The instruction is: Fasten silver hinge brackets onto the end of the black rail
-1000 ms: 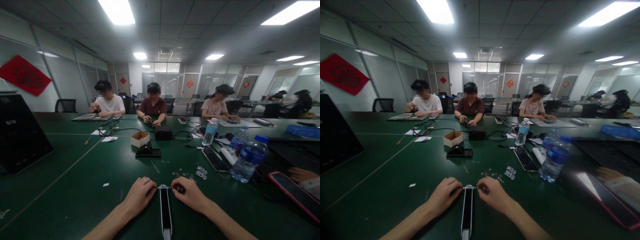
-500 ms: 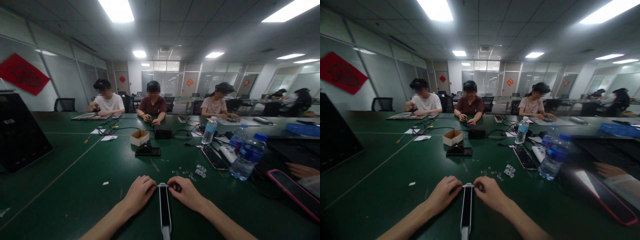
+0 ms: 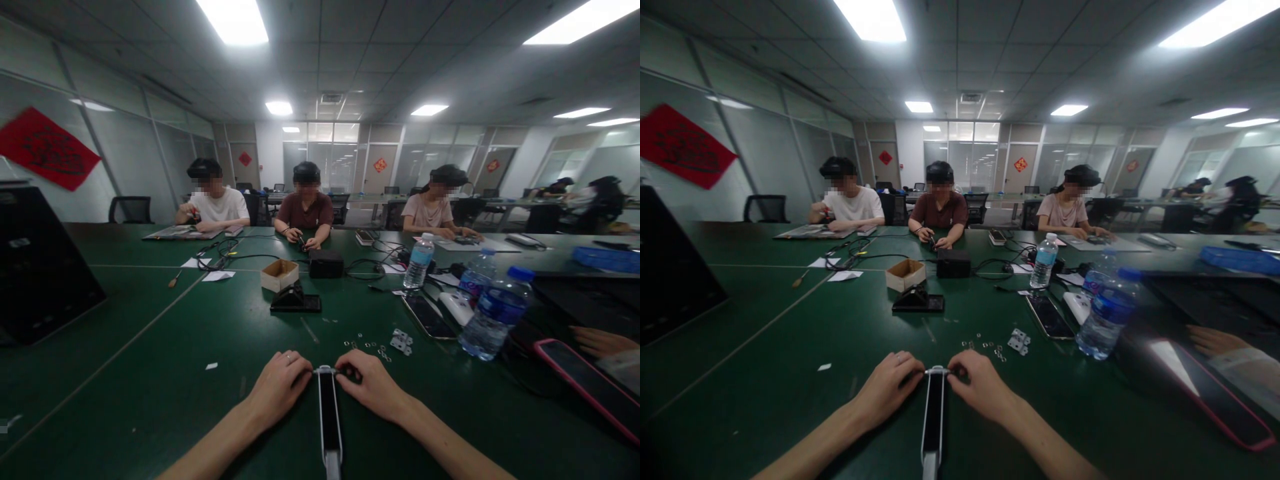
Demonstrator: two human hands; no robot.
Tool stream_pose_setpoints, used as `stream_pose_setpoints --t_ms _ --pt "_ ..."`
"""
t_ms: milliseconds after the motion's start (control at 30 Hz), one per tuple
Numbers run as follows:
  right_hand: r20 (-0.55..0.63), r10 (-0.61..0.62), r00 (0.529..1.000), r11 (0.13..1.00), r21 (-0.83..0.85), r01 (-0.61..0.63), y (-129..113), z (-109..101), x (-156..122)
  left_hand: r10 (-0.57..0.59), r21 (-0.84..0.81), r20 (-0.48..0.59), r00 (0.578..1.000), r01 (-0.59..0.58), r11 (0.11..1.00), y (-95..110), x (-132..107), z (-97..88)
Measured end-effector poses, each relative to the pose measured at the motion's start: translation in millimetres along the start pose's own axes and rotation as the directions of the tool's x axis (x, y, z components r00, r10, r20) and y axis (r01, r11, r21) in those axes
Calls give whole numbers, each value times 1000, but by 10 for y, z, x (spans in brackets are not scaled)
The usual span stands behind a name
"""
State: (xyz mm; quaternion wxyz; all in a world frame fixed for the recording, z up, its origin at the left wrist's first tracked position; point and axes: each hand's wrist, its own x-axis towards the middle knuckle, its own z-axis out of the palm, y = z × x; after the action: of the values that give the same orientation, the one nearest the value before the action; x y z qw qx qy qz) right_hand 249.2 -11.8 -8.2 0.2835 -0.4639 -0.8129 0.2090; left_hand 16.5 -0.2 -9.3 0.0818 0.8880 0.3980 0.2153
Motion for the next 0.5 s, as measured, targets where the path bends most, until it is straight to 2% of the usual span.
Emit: stream_pose_setpoints --t_ms 500 --pt "1 -18 1000 1000 3 18 -32 -13 10 5 -18 -15 1000 -6 1000 -27 -9 36"
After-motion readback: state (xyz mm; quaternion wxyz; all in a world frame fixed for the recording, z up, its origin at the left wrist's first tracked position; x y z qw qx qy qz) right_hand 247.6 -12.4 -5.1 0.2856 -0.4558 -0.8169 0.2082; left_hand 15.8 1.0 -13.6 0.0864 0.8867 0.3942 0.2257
